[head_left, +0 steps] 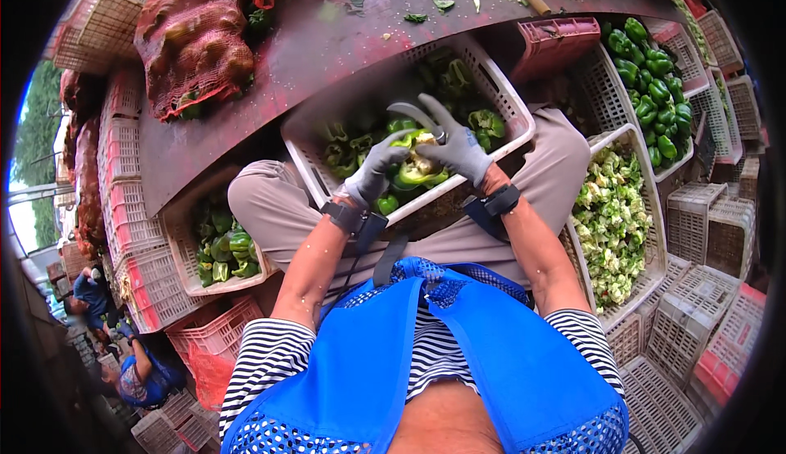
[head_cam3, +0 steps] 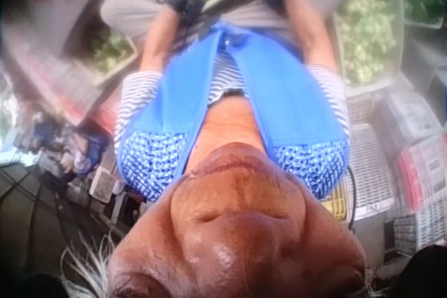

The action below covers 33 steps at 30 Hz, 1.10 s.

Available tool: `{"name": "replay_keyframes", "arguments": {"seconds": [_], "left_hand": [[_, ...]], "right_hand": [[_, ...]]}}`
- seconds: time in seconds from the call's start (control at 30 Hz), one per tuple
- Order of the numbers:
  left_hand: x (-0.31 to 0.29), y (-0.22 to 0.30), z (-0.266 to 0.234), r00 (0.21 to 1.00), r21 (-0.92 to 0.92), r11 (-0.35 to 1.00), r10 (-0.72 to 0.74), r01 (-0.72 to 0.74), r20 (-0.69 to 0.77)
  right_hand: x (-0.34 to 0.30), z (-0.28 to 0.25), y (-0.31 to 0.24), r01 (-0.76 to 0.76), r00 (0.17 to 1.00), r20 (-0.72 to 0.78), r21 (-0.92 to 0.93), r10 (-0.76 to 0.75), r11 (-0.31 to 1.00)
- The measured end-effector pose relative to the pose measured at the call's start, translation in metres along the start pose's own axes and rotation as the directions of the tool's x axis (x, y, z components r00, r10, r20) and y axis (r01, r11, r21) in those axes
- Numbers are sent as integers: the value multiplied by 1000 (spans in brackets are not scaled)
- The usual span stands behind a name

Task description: Cutting the stems and tops off green bell peppers and sorting them into plastic crates.

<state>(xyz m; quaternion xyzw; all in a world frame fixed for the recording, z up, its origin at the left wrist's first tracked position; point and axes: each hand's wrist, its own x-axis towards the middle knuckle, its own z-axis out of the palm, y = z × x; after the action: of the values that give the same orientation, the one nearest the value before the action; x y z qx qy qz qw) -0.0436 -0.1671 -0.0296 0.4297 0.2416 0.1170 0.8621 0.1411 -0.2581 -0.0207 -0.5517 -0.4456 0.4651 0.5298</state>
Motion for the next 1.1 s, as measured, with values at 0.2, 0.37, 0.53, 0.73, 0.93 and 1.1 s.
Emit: {"name": "replay_keyframes", "arguments": {"seconds": [0.2,0.37,0.53,0.73,0.93,1.1], "left_hand": [[9,8,17,947,705,688,313,-175,-70],[11,1,19,947,695,705,300,-140,-114],[12,10,22,983,261,964,91,-48,-156],[21,5,35,901,718,686,379,-121,-211],[42,-19,29,790,705,707,463,-55,-403],[44,-19,17,915,281,949,235,-144,-326]], "right_hand": [[-4,-3,20,-231,972,-3,137,234,963],[-7,4,7,-124,985,-164,-441,56,889],[-10,1,5,-79,972,-235,-347,-5,934],[-3,3,20,-139,931,-312,179,190,974],[23,0,25,-308,922,-349,-399,168,863],[42,-5,34,-337,831,-535,-265,153,904]]}}
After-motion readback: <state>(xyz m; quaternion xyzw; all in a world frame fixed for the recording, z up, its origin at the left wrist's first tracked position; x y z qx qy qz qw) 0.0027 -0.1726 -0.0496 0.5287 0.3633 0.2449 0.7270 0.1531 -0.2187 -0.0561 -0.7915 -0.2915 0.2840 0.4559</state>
